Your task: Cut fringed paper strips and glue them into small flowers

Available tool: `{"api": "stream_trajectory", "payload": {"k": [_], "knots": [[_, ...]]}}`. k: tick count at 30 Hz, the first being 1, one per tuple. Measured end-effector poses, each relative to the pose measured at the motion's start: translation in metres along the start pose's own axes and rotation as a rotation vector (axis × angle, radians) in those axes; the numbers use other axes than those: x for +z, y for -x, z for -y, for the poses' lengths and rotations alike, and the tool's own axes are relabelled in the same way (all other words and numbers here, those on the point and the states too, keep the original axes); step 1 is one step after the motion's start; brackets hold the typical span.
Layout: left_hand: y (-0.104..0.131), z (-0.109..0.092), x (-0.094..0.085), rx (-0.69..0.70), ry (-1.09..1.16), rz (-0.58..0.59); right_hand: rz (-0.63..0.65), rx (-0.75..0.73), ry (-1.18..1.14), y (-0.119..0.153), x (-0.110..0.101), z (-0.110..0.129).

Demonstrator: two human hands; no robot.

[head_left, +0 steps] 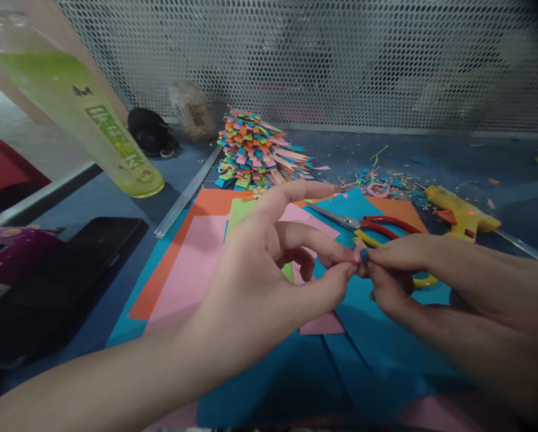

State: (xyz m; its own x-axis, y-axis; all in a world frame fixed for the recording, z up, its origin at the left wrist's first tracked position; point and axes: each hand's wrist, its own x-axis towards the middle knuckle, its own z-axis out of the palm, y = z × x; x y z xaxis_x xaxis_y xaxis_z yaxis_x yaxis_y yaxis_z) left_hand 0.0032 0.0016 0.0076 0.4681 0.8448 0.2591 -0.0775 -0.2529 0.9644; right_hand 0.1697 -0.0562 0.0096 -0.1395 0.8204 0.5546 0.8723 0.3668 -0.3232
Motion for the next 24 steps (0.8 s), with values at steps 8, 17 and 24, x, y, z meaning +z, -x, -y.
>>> {"api": "stream_trajectory", "payload": {"k": [8,17,24], "knots": [[0.0009,0.001,0.0043,-0.071,-0.05,0.007,0.007,-0.157,0.107,0.0002,0.0029,-0.0017],[-0.0008,0.0015,0.0043,-0.125,0.025,0.008,0.03,-0.161,0.137,-0.0007,-0.0034,-0.0012],[-0.0083,0.0001,0.0012,-0.236,0.098,0.054,-0.048,0.106,-0.106,-0.0073,0.0001,-0.0043]]}}
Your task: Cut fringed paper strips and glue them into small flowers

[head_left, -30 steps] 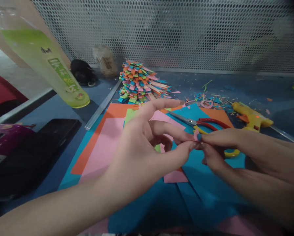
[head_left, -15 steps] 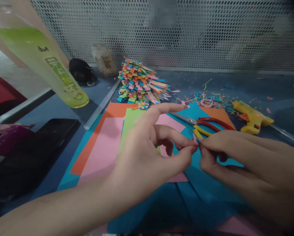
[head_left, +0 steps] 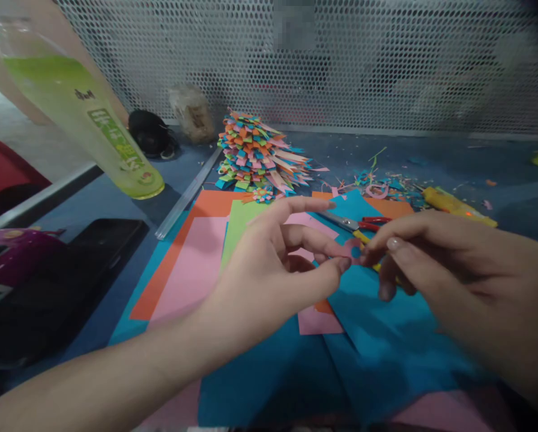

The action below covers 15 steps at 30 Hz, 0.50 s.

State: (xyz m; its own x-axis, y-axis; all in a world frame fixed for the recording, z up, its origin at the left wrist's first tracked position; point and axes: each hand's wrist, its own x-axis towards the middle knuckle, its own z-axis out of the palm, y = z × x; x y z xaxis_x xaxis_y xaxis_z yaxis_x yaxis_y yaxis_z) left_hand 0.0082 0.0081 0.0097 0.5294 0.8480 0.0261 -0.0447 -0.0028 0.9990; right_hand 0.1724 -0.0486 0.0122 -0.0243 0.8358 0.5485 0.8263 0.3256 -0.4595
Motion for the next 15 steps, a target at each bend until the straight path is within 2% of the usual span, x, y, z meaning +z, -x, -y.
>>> {"api": "stream_trajectory", "payload": {"k": [3,6,15], "knots": [[-0.001,0.003,-0.001,0.008,-0.019,0.036,0.115,0.077,-0.175,-0.005,0.002,-0.002],[0.0,0.006,-0.001,0.025,-0.031,0.055,0.204,0.142,-0.243,-0.006,0.003,-0.003],[-0.006,0.013,-0.007,-0.033,-0.003,0.146,0.324,0.129,-0.291,-0.004,0.008,-0.006]]}}
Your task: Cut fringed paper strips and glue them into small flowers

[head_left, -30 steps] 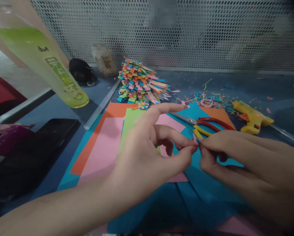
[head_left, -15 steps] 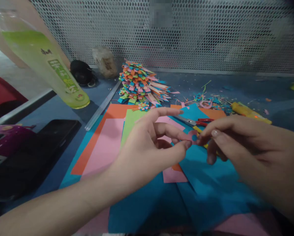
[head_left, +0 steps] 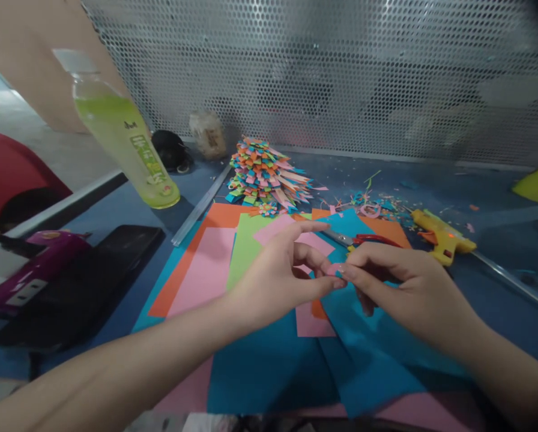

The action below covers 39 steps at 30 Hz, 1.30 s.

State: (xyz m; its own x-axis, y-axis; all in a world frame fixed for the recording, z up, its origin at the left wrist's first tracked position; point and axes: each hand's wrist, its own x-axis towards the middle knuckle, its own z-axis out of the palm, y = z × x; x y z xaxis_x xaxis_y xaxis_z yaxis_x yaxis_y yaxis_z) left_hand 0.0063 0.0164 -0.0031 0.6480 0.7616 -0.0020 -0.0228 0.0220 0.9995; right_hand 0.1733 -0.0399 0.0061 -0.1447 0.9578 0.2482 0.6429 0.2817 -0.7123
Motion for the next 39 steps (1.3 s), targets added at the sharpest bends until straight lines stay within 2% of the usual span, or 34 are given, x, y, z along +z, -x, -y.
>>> {"api": "stream_trajectory", "payload": {"k": [7,11,17,22,28,33,39], "knots": [[0.003,0.007,0.002,0.029,0.053,0.045,0.161,0.064,-0.104,-0.004,-0.002,-0.006],[-0.001,0.009,0.001,0.03,0.027,0.062,0.207,0.141,-0.264,-0.009,-0.001,-0.011],[-0.009,0.005,-0.007,0.032,-0.004,0.053,0.176,0.157,-0.354,-0.018,0.0,-0.022],[-0.011,0.009,-0.008,0.066,-0.072,0.059,0.105,0.138,-0.386,-0.022,0.002,-0.029],[-0.012,0.012,-0.006,0.07,-0.001,-0.012,0.101,0.155,-0.381,-0.021,0.006,-0.024],[-0.017,0.011,-0.011,0.073,0.014,-0.071,0.102,0.148,-0.363,-0.022,0.005,-0.027],[-0.021,0.016,-0.013,0.05,0.011,-0.048,0.085,0.116,-0.293,-0.025,0.006,-0.033]]}}
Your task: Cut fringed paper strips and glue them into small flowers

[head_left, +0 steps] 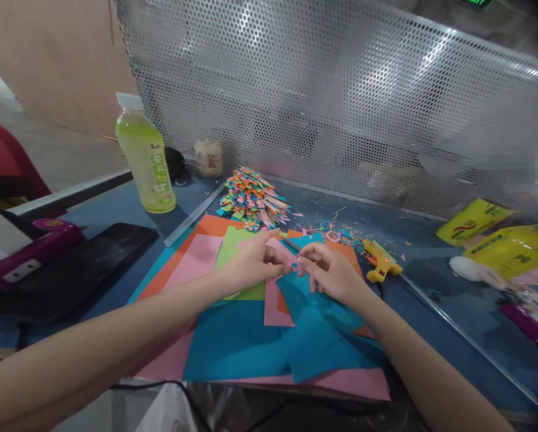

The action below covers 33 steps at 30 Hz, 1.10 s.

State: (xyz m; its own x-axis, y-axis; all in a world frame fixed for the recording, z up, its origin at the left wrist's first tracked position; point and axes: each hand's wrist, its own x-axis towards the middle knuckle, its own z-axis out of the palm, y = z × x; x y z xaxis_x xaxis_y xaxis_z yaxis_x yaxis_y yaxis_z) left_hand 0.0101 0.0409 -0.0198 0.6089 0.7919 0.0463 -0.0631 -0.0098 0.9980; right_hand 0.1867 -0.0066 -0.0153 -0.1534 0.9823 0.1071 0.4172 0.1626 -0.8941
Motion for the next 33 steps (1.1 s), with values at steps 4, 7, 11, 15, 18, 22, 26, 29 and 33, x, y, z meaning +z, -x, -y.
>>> {"api": "stream_trajectory", "payload": {"k": [4,7,11,15,18,22,26,29,33], "knots": [[0.001,0.004,0.0,-0.013,-0.018,0.012,0.053,-0.009,0.05,0.001,0.002,0.001],[0.001,0.004,0.0,-0.009,-0.033,0.008,0.059,-0.009,0.068,0.002,0.002,0.002],[0.002,0.001,0.002,-0.001,-0.036,0.01,0.059,-0.012,0.076,0.002,0.003,0.004],[0.002,0.0,0.001,-0.017,-0.041,0.02,0.075,-0.018,0.073,0.002,0.004,0.002],[0.002,0.003,-0.001,-0.038,-0.048,0.016,0.082,-0.028,0.087,0.003,0.006,0.0],[0.004,0.006,-0.003,-0.05,-0.11,-0.012,0.077,-0.063,0.146,0.005,0.009,-0.001],[0.005,-0.001,-0.008,-0.088,-0.221,-0.013,0.048,-0.083,0.22,0.004,0.006,-0.002],[0.0,-0.015,-0.021,-0.086,-0.316,-0.053,-0.023,-0.073,0.284,0.0,-0.003,-0.005],[-0.007,-0.035,-0.044,-0.02,-0.494,-0.196,-0.064,-0.048,0.373,-0.004,-0.012,-0.008]]}}
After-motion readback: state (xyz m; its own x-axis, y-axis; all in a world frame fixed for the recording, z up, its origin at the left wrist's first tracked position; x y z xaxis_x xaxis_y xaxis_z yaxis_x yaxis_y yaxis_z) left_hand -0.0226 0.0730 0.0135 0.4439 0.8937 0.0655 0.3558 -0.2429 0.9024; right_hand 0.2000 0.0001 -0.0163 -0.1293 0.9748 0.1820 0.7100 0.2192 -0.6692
